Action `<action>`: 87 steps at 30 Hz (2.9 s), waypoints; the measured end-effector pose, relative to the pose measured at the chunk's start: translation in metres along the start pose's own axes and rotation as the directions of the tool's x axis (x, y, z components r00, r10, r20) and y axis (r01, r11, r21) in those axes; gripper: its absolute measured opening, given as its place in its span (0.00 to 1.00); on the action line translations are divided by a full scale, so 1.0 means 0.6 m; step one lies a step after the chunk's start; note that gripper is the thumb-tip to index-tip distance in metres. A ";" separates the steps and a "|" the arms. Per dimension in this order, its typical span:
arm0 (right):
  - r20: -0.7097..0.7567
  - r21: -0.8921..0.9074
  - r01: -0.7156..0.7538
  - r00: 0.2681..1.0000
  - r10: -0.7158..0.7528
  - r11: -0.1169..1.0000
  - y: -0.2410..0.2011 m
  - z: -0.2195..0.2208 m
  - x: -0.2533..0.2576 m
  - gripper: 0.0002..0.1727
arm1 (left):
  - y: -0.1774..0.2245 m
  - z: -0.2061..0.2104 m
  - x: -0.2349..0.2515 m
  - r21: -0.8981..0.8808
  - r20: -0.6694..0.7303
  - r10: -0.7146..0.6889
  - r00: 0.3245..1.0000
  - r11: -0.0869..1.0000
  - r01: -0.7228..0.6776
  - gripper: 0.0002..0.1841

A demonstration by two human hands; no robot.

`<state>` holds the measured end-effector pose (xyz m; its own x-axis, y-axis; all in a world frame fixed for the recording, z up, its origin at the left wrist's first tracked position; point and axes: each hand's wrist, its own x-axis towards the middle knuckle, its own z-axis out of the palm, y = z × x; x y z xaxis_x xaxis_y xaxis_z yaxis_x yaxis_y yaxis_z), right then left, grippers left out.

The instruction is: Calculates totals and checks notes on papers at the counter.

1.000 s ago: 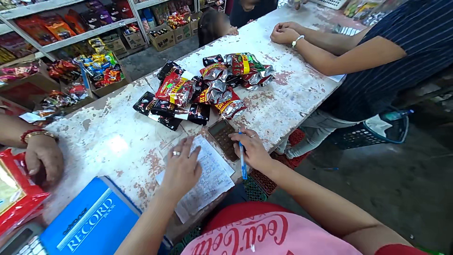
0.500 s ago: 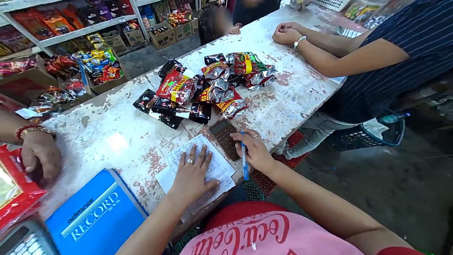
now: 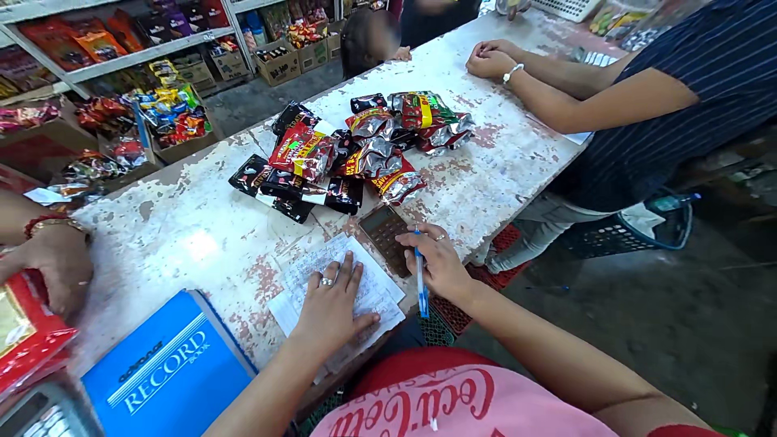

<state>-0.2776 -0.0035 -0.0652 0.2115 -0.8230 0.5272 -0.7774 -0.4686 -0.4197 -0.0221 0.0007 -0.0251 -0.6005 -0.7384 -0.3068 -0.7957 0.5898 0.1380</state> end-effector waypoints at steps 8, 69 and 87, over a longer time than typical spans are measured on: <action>0.053 -0.012 -0.025 0.998 0.025 1.000 0.010 -0.029 -0.029 0.17 | -0.009 0.004 0.003 0.003 -0.026 0.025 0.999 1.000 -0.025 0.52; 0.130 -0.124 -0.019 0.991 0.036 0.992 0.014 -0.051 -0.048 0.16 | -0.007 -0.014 0.008 -0.069 0.044 0.009 0.999 0.998 -0.006 0.49; 0.121 -0.001 0.122 0.985 -0.121 0.992 -0.008 -0.032 -0.050 0.16 | -0.008 -0.011 0.007 -0.067 -0.027 0.040 0.999 0.997 -0.042 0.48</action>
<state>-0.2916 0.0298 -0.0649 0.3744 -0.7928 0.4808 -0.7460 -0.5655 -0.3516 -0.0212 -0.0071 -0.0210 -0.6340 -0.7227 -0.2752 -0.7733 0.5969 0.2138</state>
